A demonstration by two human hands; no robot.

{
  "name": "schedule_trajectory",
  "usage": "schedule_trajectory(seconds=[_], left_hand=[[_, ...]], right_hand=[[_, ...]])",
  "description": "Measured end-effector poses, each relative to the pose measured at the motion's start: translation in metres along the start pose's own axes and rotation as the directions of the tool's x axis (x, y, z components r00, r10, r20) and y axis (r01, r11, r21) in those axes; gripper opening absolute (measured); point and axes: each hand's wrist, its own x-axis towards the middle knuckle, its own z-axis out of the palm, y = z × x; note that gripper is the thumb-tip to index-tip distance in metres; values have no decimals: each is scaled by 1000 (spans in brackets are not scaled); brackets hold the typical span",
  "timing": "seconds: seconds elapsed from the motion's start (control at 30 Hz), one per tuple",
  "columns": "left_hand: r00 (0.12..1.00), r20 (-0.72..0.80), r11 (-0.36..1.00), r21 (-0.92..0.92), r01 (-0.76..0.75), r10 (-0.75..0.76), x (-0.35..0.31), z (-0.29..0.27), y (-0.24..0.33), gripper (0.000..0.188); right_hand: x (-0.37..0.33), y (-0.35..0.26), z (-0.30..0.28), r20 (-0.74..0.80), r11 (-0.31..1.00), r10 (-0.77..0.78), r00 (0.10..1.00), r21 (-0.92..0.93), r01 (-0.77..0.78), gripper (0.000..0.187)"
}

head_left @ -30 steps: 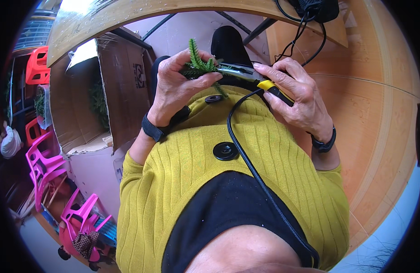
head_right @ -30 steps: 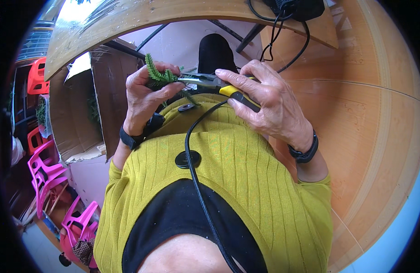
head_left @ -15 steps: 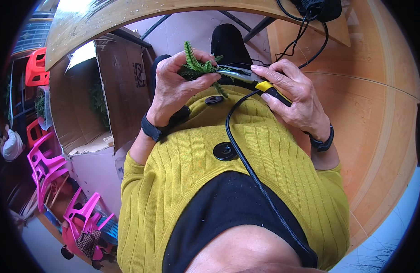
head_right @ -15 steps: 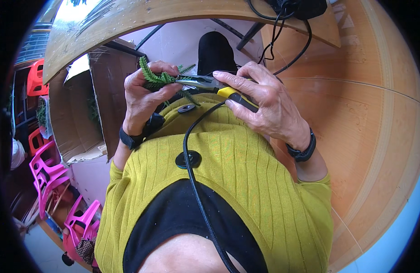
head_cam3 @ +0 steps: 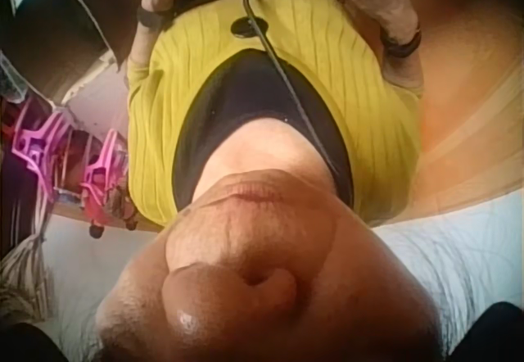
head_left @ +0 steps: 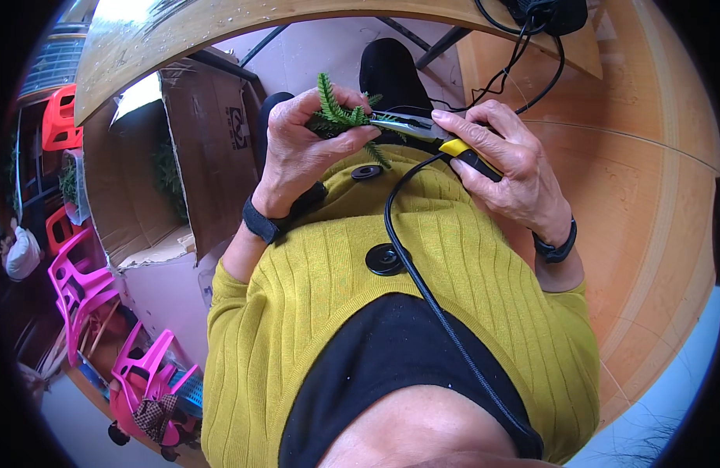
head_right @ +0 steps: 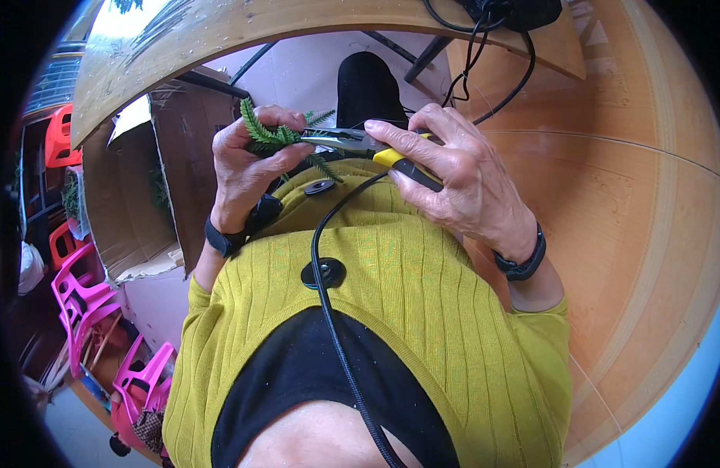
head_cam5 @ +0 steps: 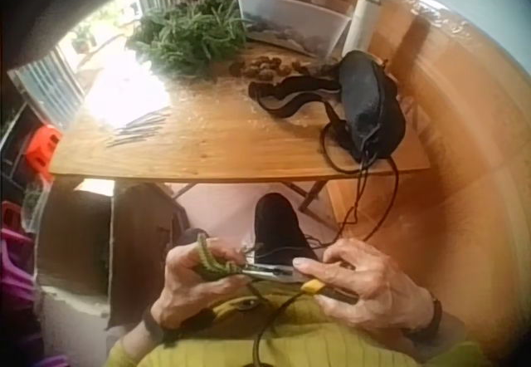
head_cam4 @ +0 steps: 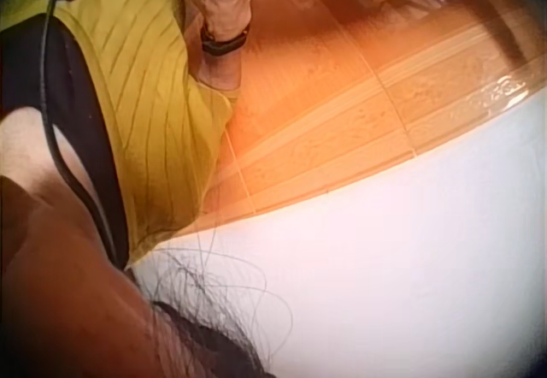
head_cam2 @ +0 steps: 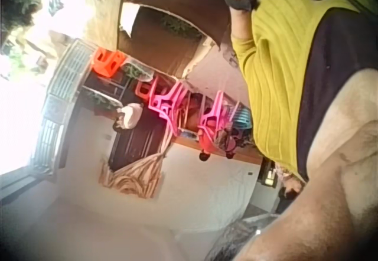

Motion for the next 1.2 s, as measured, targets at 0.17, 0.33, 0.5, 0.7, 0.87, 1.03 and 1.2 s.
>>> schedule_trajectory(seconds=[0.17,0.33,0.5,0.7,0.87,1.03,1.2], left_hand=[[1000,8,1000,16,-2,2,0,-1,0,24],[999,14,998,-48,43,-43,-2,-2,-2,23],[997,3,994,-80,76,-76,-2,-1,-2,23],[992,10,990,-66,128,-128,0,-2,-1,21],[986,2,985,-39,167,-167,1,-1,2,19],[988,-12,987,-51,154,-155,1,-1,1,19],[986,-15,985,-50,167,-168,2,0,1,19]], right_hand=[[-2,1,2,23,1000,17,1000,16,-17,52],[-3,0,4,22,999,21,1000,41,-22,53],[-5,-2,4,34,997,44,998,59,-46,54],[-4,-7,3,38,995,83,996,58,-85,54],[-2,-4,5,-38,999,-19,999,-43,17,54],[-3,-3,5,7,999,27,1000,26,-27,54],[-3,-2,6,16,999,34,999,27,-34,55]])
